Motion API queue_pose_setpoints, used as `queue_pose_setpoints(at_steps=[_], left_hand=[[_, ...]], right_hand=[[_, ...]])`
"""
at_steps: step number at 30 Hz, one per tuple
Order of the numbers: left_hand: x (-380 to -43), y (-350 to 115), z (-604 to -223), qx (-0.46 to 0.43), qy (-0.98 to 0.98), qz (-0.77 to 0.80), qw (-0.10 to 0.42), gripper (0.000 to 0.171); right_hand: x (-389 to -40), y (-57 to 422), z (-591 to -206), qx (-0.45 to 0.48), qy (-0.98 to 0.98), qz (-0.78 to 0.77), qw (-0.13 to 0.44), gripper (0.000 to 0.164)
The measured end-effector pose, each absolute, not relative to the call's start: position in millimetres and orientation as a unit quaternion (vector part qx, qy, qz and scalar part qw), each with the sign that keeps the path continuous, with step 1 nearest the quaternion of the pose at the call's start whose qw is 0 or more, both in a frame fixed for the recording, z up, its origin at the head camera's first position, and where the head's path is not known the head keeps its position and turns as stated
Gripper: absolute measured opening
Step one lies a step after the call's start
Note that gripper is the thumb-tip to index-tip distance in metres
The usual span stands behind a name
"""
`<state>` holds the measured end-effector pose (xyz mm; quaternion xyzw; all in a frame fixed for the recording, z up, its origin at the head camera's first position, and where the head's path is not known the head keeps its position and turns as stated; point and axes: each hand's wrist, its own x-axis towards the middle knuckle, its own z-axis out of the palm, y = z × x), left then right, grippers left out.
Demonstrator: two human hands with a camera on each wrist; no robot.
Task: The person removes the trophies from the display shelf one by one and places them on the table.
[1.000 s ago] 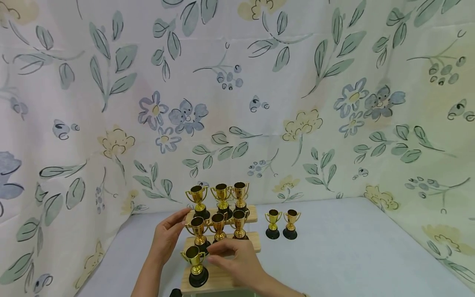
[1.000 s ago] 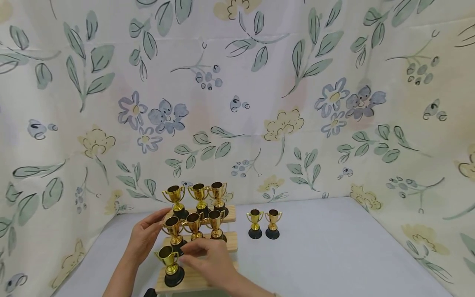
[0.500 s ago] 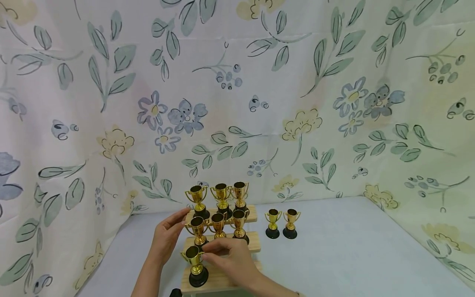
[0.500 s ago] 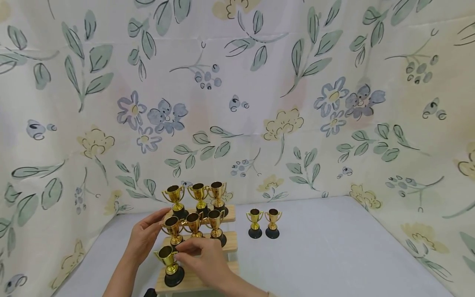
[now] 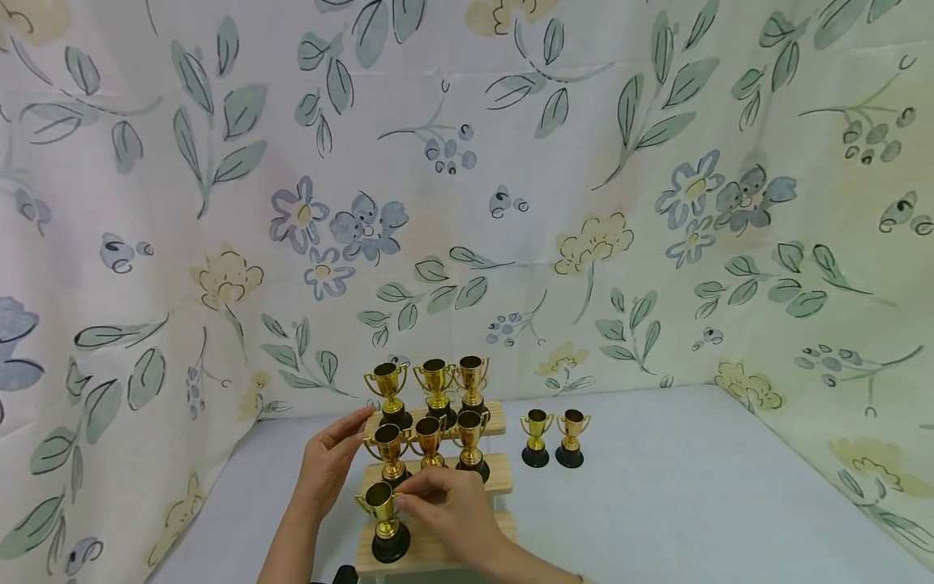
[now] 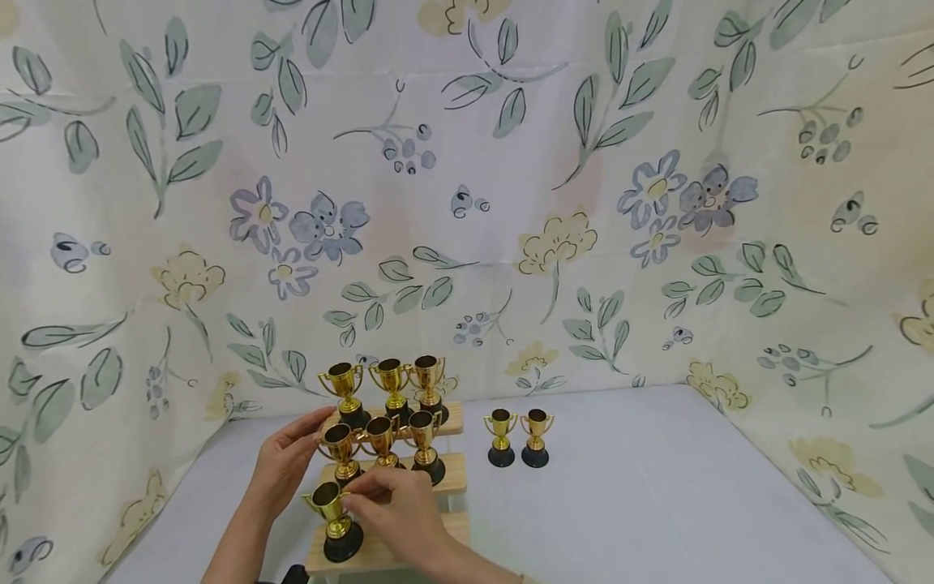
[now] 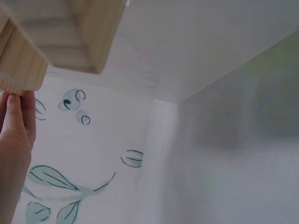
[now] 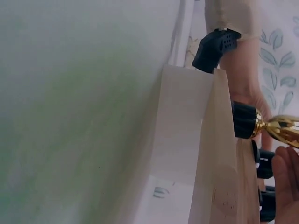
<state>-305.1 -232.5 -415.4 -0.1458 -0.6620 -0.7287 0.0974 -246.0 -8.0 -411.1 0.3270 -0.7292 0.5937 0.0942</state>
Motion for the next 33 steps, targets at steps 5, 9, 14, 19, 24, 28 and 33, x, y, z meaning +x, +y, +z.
queue_pose_setpoints(at_steps=[5,9,14,19,24,28,33], left_hand=[[-305,-233,-416,-0.148,-0.66,-0.73,0.099,0.045],[-306,-234,-417,-0.151,-0.654,-0.734,0.101,0.044],[-306,-235,-418,-0.156,-0.652,-0.735,0.101,0.044],[-306,-234,-417,-0.159,-0.649,-0.736,0.103,0.043],[-305,-234,-416,-0.162,-0.648,-0.737,0.104,0.044],[-305,-234,-416,-0.162,-0.647,-0.738,0.103,0.044],[-305,-233,-415,-0.161,-0.645,-0.74,0.102,0.044]], right_hand=[[-243,-7,-411,0.314,-0.725,0.607,0.086,0.019],[-241,-5,-410,0.308,-0.718,0.619,0.075,0.02],[-238,0,-409,0.299,-0.713,0.631,0.06,0.02],[-237,5,-410,0.292,-0.713,0.635,0.05,0.021],[-236,11,-410,0.284,-0.717,0.635,0.046,0.022],[-235,18,-409,0.275,-0.721,0.634,0.046,0.022],[-238,28,-410,0.269,-0.726,0.63,0.058,0.021]])
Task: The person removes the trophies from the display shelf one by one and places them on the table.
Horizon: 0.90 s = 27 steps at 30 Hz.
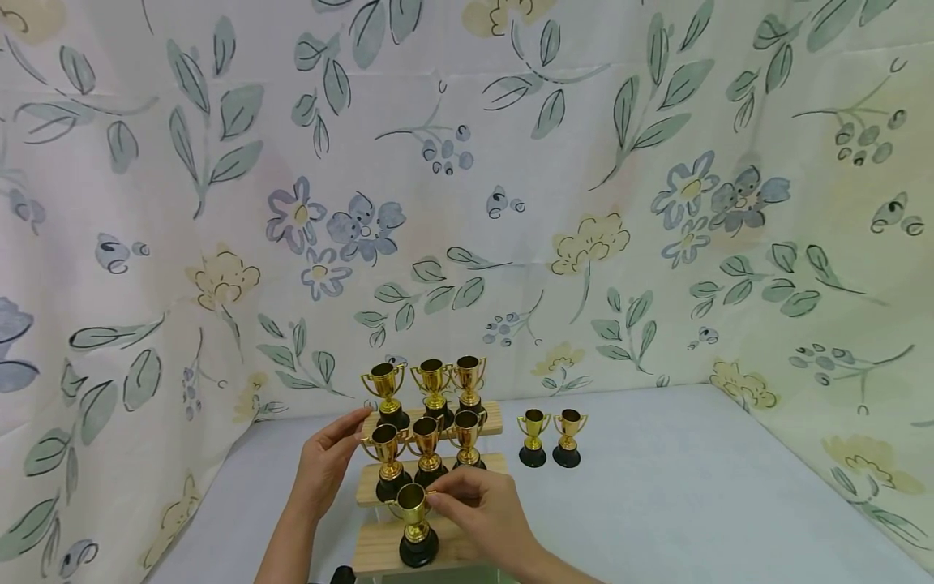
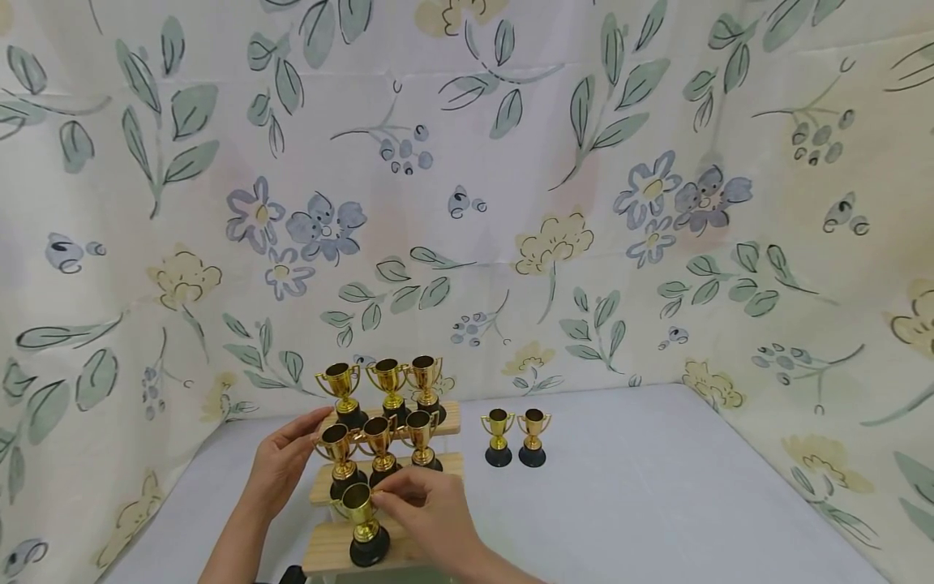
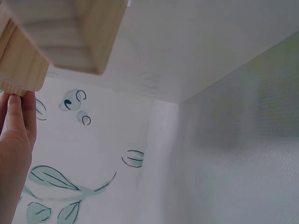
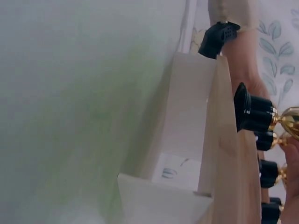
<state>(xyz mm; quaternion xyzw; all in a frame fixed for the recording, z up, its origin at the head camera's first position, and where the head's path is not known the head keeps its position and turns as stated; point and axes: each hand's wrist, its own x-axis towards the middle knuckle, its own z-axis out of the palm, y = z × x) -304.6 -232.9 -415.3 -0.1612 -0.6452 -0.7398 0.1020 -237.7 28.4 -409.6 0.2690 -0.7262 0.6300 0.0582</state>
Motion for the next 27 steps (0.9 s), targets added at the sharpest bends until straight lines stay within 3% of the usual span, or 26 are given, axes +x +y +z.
queue_pose_setpoints(at_steps=[11,27], left_hand=[[-305,-235,-415,-0.161,-0.651,-0.735,0.101,0.046],[-306,-233,-415,-0.157,-0.651,-0.736,0.099,0.046]], right_hand=[[-244,53,-409,0.289,-0.714,0.631,0.09,0.019],[-249,93,-403,0.279,-0.715,0.635,0.082,0.017]])
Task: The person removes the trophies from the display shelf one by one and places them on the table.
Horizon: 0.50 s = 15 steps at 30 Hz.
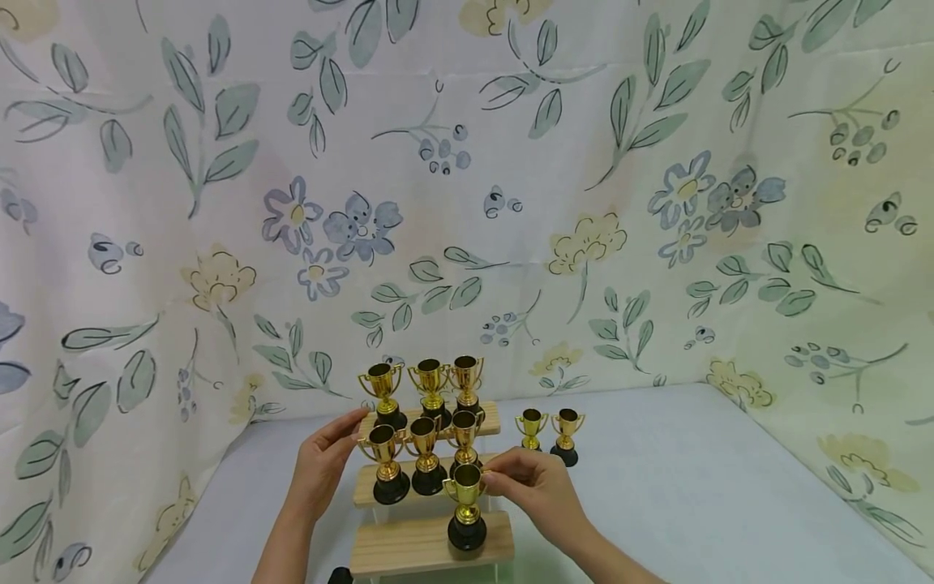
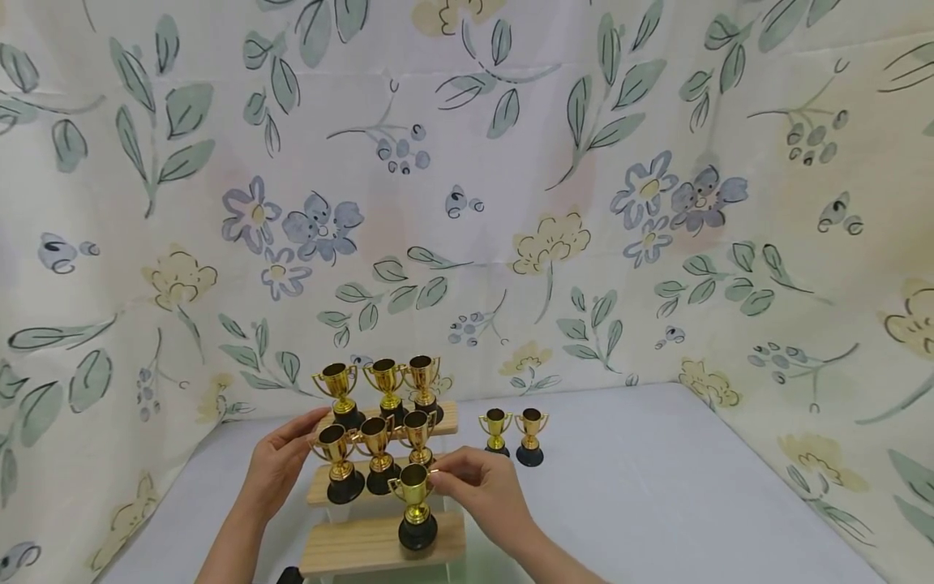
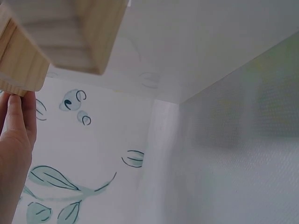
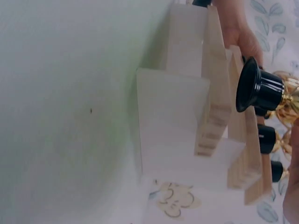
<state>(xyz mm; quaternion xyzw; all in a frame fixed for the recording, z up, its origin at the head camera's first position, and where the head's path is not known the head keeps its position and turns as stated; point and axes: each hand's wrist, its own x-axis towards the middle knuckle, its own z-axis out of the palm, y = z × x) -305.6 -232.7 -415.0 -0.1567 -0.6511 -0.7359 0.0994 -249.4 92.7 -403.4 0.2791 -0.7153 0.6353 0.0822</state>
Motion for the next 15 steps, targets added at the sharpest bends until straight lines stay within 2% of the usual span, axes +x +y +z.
queue_pose_setpoints(at_steps=[15], left_hand=[[-305,-233,-416,-0.161,-0.649,-0.738,0.097,0.048]], right_hand=[[-252,128,-403,0.303,-0.72,0.615,0.105,0.011]])
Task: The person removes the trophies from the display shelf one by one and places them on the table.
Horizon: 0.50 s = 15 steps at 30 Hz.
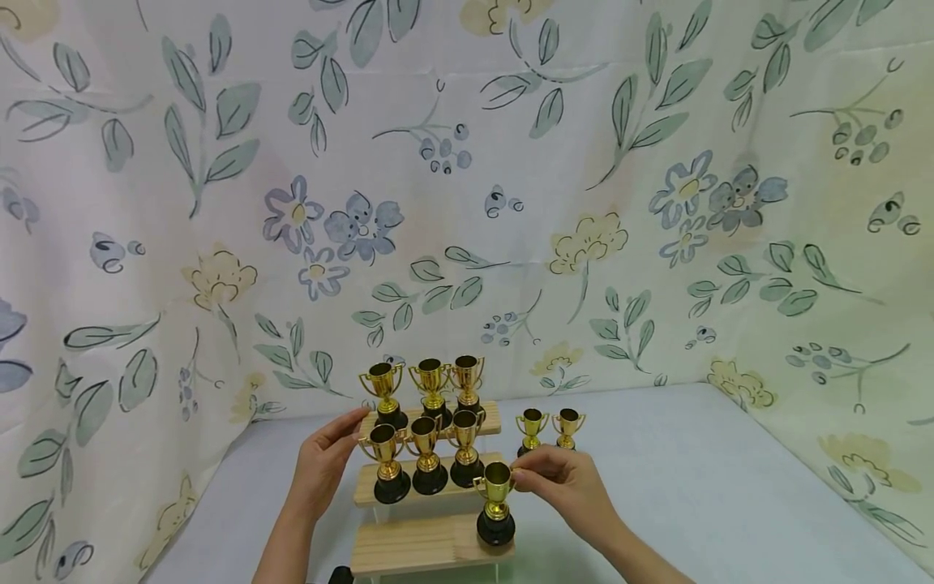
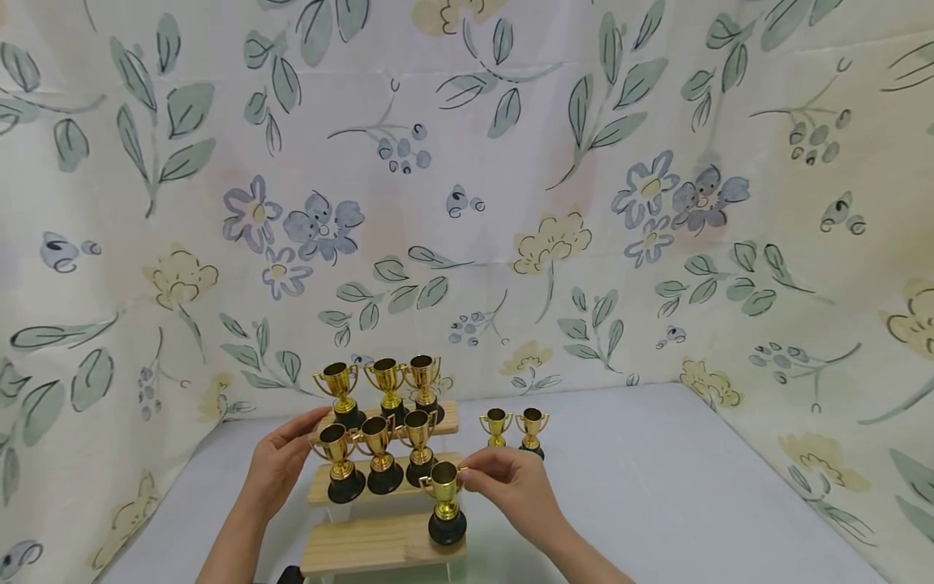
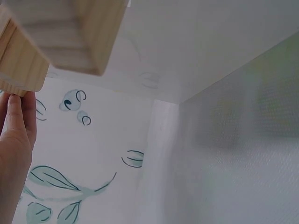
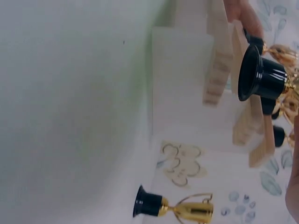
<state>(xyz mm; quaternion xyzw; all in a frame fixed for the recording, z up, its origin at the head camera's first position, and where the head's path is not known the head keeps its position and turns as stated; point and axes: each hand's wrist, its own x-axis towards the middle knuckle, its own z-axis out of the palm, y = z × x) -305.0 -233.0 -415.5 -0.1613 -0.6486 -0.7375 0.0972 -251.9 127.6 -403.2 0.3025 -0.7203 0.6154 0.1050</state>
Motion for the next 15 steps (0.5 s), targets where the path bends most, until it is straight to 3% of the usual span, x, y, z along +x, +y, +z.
queue_pose_setpoints(at_steps=[15], left_hand=[[-304,-235,-416,-0.174,-0.644,-0.738,0.096,0.045]], right_hand=[[-270,178,-403,0.28,-0.738,0.592,0.165,0.009]])
